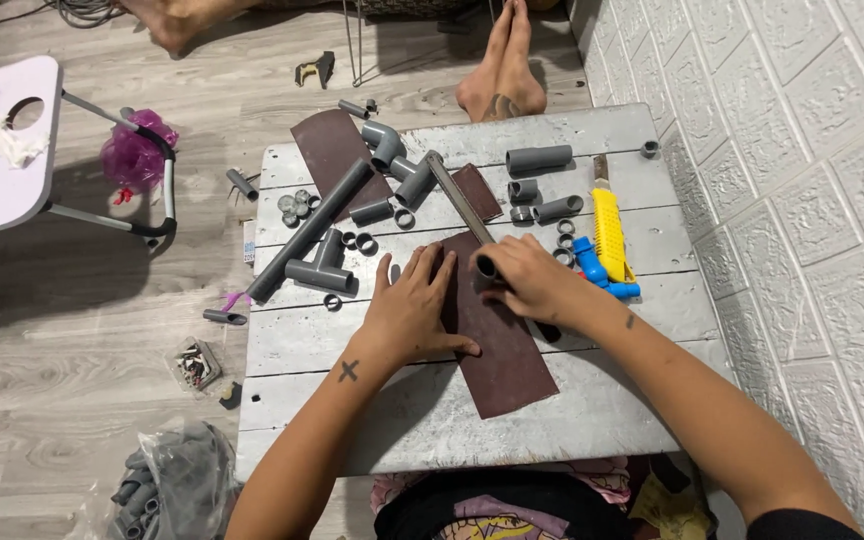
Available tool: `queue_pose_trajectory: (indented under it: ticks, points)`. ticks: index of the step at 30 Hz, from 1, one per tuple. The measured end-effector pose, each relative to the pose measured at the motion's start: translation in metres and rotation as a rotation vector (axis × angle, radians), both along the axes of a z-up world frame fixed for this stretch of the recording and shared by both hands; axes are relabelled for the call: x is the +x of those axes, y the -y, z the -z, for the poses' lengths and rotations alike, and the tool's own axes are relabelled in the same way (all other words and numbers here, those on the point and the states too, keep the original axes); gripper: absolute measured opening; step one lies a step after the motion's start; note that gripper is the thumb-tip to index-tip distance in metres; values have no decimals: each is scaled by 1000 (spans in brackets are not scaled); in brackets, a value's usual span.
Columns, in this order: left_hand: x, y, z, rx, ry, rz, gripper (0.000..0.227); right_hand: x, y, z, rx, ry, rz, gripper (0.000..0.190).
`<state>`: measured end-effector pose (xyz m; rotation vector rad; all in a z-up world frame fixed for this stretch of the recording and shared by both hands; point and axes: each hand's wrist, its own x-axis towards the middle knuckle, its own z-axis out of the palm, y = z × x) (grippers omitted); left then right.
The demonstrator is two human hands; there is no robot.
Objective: Sanding and filing the edges of PVC pipe segments and fittings using sandpaper and a metal file on a low wooden surface.
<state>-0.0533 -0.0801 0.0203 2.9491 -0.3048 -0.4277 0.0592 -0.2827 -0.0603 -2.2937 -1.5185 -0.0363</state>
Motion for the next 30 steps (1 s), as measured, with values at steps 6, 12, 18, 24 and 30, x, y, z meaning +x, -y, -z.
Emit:
queue_pose_trajectory:
  ticks: [6,12,18,24,30]
  points:
    - [2,-3,4,-11,4,7,128,-12,-10,21,30,-66,-34,56]
    - [3,-8,-7,-142,10,-19,98,-21,-2,-14,183,-127,90,47]
    - [9,-18,-19,-245,156,-97,68,-18,-2,6,136,23,102,49]
    - [12,-20,-12,-304,222,-172,55,-17,-3,10,114,-54,152,45]
    - [10,-19,-28,-506,318,-254,37,-17,3,14,100,-180,161,69]
